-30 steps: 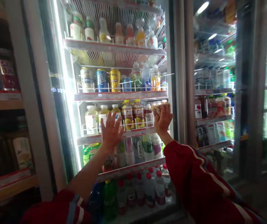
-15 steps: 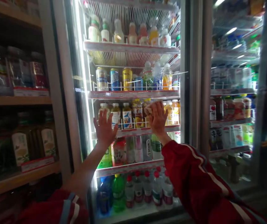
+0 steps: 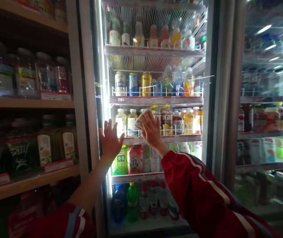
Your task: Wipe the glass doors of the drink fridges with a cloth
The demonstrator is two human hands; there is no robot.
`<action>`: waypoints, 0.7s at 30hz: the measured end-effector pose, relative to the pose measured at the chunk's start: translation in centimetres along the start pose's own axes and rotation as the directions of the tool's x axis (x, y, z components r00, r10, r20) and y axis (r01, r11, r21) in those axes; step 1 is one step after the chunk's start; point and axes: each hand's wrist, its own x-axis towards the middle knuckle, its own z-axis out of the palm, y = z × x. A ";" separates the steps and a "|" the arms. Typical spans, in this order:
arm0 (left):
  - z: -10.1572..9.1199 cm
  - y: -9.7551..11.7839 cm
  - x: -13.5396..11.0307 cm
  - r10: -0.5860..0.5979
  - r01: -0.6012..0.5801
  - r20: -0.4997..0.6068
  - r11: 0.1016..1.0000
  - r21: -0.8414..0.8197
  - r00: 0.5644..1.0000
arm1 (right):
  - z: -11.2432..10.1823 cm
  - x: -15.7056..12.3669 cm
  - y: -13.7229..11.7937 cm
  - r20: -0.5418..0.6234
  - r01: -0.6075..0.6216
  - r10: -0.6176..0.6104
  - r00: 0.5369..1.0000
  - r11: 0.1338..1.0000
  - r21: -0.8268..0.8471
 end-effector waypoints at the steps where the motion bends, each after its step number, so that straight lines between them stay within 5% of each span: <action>1: -0.2 -0.5 -0.1 -0.006 0.006 0.003 1.000 0.008 1.000 | 0.0 0.1 0.4 -0.022 -0.038 0.038 0.999 0.999 0.000; 6: -0.7 -1.8 -0.5 0.013 -0.014 0.032 1.000 0.019 0.999 | 0.8 1.1 0.3 -0.137 -0.162 0.161 0.977 0.987 0.004; 17: -2.0 -4.0 -1.3 -0.037 0.037 0.001 0.998 0.048 0.999 | 4.5 3.5 -9.1 0.056 0.028 -0.033 0.998 0.995 0.095; 21: -3.0 -4.7 -1.4 -0.064 0.063 0.007 0.996 0.063 0.998 | 5.2 3.3 -10.7 0.077 0.190 -0.202 0.976 0.972 0.140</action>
